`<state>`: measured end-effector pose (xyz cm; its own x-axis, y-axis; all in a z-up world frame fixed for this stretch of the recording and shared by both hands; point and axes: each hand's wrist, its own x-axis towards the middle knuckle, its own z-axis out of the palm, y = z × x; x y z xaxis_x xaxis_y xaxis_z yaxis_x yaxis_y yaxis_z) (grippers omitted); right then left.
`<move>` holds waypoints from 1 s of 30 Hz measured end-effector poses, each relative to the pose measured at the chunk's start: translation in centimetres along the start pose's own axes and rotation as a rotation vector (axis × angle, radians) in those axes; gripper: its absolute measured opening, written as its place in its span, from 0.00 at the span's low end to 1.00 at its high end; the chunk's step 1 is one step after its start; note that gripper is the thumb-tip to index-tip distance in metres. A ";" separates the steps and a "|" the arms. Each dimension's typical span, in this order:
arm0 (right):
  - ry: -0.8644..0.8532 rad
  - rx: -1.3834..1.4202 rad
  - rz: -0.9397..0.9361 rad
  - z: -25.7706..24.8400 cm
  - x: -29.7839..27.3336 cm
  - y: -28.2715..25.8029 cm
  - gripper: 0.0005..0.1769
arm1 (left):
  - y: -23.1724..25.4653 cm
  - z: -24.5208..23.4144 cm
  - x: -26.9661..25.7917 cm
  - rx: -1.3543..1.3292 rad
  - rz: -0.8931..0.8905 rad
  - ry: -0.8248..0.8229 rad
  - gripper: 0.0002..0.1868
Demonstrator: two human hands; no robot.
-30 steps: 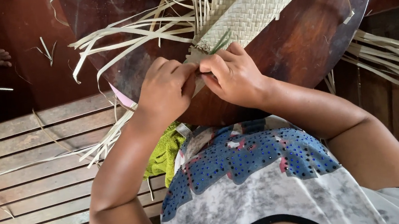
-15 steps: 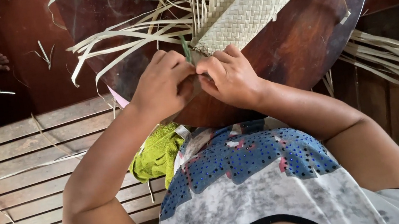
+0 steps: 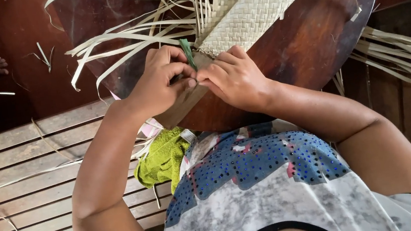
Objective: Weaving dried leaf strands into a mat or craft item using hands.
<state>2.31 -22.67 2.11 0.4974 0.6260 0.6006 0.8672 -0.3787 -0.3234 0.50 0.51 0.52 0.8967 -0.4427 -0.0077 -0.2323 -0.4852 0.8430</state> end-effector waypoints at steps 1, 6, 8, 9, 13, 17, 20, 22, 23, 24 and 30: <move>0.000 -0.001 0.000 0.0 0.0 0.0 0.13 | -0.1 0.0 0.0 0.000 0.001 0.000 0.06; 0.006 -0.020 -0.018 0.1 -0.3 0.1 0.06 | -0.6 0.2 -0.3 -0.078 -0.041 -0.018 0.07; 0.007 -0.022 -0.017 0.1 -0.2 0.1 0.06 | -0.5 0.4 -0.4 -0.072 -0.021 0.014 0.08; 0.009 -0.024 -0.016 0.2 -0.2 0.1 0.07 | -0.5 0.5 -0.5 -0.066 0.000 0.048 0.09; 0.007 -0.063 -0.012 0.1 0.3 -0.2 0.05 | -0.5 0.8 -0.5 -0.023 0.029 0.091 0.09; 0.001 -0.115 -0.010 0.8 0.1 0.0 0.03 | -0.4 1.1 -0.4 0.090 0.074 0.120 0.08; -0.016 -0.136 -0.003 1.1 -0.3 0.2 0.04 | -0.9 1.7 -0.3 0.318 0.185 0.174 0.09; -0.032 -0.145 -0.005 1.1 -0.5 0.2 0.04 | -1.3 1.7 -0.4 0.467 0.266 0.215 0.09; -0.052 -0.153 -0.001 1.1 -0.6 0.1 0.03 | -1.4 1.4 -0.6 0.548 0.255 0.219 0.07; -0.071 -0.161 0.003 1.1 -0.7 0.1 0.03 | -1.6 1.2 -0.7 0.629 0.243 0.222 0.05; -0.105 -0.162 -0.001 2.0 -2.3 0.1 0.05 | -5.1 1.9 0.2 0.700 0.207 0.192 0.05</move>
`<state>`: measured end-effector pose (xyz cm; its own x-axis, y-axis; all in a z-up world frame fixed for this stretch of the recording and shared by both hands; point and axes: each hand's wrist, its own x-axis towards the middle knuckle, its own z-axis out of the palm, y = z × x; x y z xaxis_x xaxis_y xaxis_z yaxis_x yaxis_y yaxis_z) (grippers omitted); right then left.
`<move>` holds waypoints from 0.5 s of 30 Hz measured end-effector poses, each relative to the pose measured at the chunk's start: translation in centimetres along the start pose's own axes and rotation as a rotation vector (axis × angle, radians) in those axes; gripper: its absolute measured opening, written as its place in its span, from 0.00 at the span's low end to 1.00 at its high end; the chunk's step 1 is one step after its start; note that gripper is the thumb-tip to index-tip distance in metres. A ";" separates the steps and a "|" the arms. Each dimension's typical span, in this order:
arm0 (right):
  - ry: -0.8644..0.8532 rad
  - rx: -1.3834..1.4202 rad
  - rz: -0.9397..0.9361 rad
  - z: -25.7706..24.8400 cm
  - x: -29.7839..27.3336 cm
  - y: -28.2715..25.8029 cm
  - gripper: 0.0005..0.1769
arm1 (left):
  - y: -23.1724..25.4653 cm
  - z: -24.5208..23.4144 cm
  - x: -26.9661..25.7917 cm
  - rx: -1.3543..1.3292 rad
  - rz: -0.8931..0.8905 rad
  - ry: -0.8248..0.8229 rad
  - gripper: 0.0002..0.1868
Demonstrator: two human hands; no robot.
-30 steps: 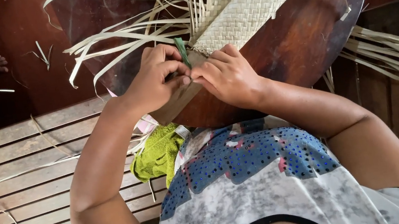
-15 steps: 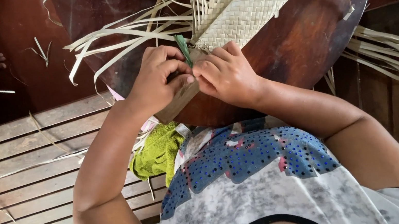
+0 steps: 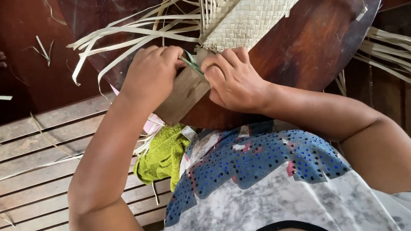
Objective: Weaving dried leaf strands into a mat or craft item using hands.
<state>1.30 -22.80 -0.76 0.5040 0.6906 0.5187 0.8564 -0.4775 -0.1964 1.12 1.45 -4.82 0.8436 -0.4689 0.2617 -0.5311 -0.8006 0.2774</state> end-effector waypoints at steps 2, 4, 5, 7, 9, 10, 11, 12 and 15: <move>-0.004 -0.001 -0.001 0.5 -0.4 0.1 0.06 | -0.4 -0.5 0.3 -0.074 -0.001 -0.020 0.03; -0.008 -0.004 -0.001 0.8 -0.7 0.3 0.06 | -0.8 -0.6 0.5 -0.150 0.000 -0.040 0.03; -0.002 0.006 -0.001 0.9 -0.8 0.3 0.06 | -0.9 -0.5 0.6 -0.191 -0.020 -0.048 0.04; 0.005 0.018 -0.002 1.1 -0.9 0.3 0.06 | -1.0 -0.7 0.6 -0.230 -0.041 -0.055 0.05; 0.012 0.038 -0.005 1.3 -1.0 0.4 0.07 | -1.0 -1.1 0.7 -0.297 -0.086 -0.099 0.06; 0.015 0.038 -0.006 0.9 -0.8 0.2 0.07 | -0.8 -1.2 0.5 -0.294 -0.085 -0.099 0.06; -0.002 0.041 0.000 0.4 -0.5 0.0 0.06 | -0.5 -1.5 0.3 -0.306 -0.121 -0.130 0.07; -0.013 0.041 0.000 0.0 0.0 0.0 0.06 | -0.5 -1.8 0.3 -0.311 -0.156 -0.154 0.08; 0.046 0.107 -0.001 0.7 -0.9 0.4 0.05 | 1.0 -4.1 1.6 -0.421 -0.296 -0.214 0.07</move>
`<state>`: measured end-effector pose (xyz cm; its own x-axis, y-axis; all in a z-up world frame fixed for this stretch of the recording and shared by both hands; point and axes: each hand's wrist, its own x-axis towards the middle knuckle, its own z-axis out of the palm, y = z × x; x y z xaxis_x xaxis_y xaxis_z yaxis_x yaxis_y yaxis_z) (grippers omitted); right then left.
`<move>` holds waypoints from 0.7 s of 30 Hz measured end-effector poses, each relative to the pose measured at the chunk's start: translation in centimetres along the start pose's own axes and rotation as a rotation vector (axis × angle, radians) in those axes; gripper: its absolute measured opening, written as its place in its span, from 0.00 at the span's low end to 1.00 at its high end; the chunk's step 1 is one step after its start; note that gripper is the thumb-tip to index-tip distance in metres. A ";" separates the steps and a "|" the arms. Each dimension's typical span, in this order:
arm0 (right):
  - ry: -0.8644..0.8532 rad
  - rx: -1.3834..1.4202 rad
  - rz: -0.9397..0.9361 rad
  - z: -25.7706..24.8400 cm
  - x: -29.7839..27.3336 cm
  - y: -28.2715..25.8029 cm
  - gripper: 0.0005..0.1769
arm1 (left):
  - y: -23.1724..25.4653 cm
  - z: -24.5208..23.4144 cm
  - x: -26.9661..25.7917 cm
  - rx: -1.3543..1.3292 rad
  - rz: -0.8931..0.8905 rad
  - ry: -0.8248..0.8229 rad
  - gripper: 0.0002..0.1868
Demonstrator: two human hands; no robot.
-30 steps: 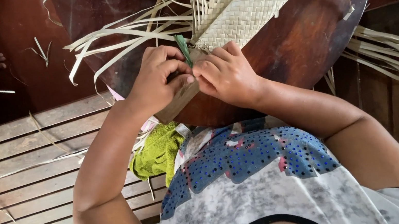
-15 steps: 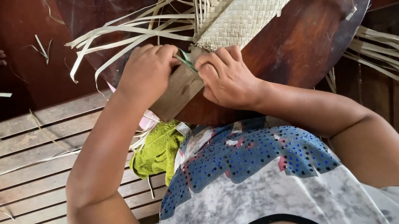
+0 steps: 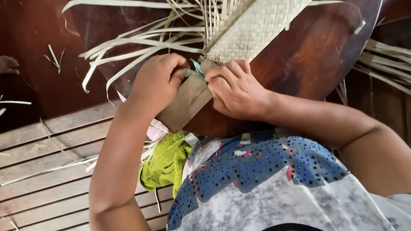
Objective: Weaving dried leaf strands into a mat or craft item using hands.
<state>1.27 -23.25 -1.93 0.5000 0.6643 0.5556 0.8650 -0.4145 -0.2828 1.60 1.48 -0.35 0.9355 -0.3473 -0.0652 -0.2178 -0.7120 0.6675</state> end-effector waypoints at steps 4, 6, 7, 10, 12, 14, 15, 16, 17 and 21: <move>-0.002 0.087 0.056 -1.8 0.9 -0.1 0.10 | 3.1 -1.9 -1.2 -0.174 -0.086 -0.019 0.09; -0.042 0.056 0.056 -2.9 1.9 -0.5 0.23 | 2.5 -0.9 -1.1 -0.177 -0.104 0.002 0.14; -0.042 0.052 0.059 -2.9 2.0 -0.4 0.23 | 2.3 -0.5 -1.2 -0.178 -0.100 0.000 0.14; -0.125 -0.058 0.009 -2.8 2.4 -0.3 0.31 | 2.3 0.0 -1.4 -0.188 -0.114 0.080 0.15; -0.108 -0.208 -0.017 -2.4 2.9 -0.7 0.32 | 3.0 -0.4 -1.3 -0.220 -0.132 0.130 0.11; -0.095 -0.252 -0.047 -2.6 3.8 -1.2 0.24 | 2.9 -0.4 -1.3 -0.195 -0.138 0.144 0.11; -0.084 -0.295 -0.074 -2.7 4.2 -1.4 0.19 | 2.8 -0.3 -1.2 -0.171 -0.144 0.155 0.11; -0.085 -0.295 -0.075 -3.2 4.6 -1.4 0.19 | 2.5 -0.2 -1.1 -0.172 -0.144 0.156 0.11; -0.095 -0.305 -0.103 -3.8 4.9 -1.5 0.16 | 2.2 -0.2 -1.0 -0.131 -0.150 0.153 0.11; -0.075 -0.277 -0.154 -3.0 4.2 -1.1 0.14 | 1.7 0.1 -0.6 -0.039 -0.135 0.194 0.10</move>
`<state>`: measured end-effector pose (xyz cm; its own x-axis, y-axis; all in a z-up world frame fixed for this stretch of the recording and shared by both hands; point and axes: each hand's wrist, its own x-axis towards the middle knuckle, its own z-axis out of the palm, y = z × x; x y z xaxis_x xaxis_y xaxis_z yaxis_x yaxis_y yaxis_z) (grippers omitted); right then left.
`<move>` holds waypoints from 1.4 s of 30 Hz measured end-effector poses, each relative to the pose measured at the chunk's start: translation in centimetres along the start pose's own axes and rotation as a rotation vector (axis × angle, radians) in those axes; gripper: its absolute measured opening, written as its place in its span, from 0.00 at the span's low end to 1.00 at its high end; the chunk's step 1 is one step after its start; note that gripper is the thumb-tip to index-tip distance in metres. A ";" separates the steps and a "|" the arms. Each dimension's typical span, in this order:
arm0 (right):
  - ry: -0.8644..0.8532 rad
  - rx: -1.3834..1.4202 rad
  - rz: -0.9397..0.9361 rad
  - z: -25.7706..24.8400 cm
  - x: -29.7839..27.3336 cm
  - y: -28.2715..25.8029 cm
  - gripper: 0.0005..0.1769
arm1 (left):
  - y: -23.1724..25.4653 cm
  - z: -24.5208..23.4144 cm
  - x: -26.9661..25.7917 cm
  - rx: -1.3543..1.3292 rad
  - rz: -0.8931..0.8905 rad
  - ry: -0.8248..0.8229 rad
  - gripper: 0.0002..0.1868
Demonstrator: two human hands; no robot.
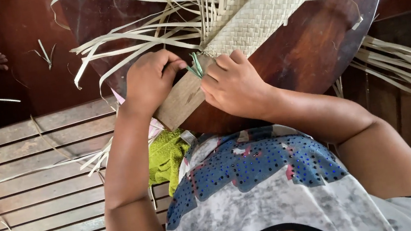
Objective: Weaving dried leaf strands into a mat or craft item using hands.
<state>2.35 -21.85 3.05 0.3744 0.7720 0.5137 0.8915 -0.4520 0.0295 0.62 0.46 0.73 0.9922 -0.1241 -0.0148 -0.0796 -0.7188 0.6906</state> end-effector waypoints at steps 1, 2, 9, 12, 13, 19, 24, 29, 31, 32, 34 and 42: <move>0.000 0.003 -0.001 0.2 -0.3 0.0 0.14 | -0.1 0.1 0.1 0.000 -0.003 0.000 0.10; 0.038 0.073 0.016 0.6 -0.4 0.1 0.14 | -0.2 0.1 0.2 0.001 -0.007 -0.004 0.10; 0.163 0.230 0.053 2.2 -1.9 0.3 0.17 | -0.9 0.5 0.5 0.012 -0.023 -0.016 0.11; 0.197 0.250 0.046 2.4 -2.3 0.6 0.16 | -0.2 0.0 0.5 -0.029 -0.006 -0.030 0.09; 0.201 0.241 0.048 1.9 -2.5 0.5 0.16 | -0.1 0.2 0.0 -0.027 0.004 -0.030 0.09; 0.218 0.615 0.210 -1.1 -5.0 0.6 0.08 | 1.5 0.4 -2.9 0.204 0.108 0.131 0.18; 0.192 0.531 0.360 -2.7 -8.4 4.6 0.07 | 7.9 -1.2 -5.3 0.338 0.014 -0.137 0.60; 0.201 0.224 0.533 -3.5 -12.4 10.5 0.05 | 5.3 -0.3 -4.9 0.313 -0.042 -0.068 0.57; 0.183 0.115 0.554 -4.0 -14.2 11.9 0.04 | 5.6 -0.6 -4.8 0.308 -0.110 -0.115 0.54; 0.109 0.049 0.651 -4.3 -14.8 12.3 0.09 | 5.9 -0.8 -4.8 0.410 -0.203 -0.146 0.53; 0.044 -0.023 0.743 -4.4 -15.1 12.7 0.15 | 6.1 -0.7 -5.1 0.515 -0.291 -0.167 0.52; -0.116 -0.052 0.672 0.5 -15.1 11.0 0.11 | 8.2 7.0 0.8 0.520 0.373 0.476 0.29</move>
<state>6.64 -38.24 -4.81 0.8698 0.3573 0.3402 0.4433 -0.8687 -0.2209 0.10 -10.32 1.37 0.8165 -0.1983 0.5423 -0.3328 -0.9291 0.1614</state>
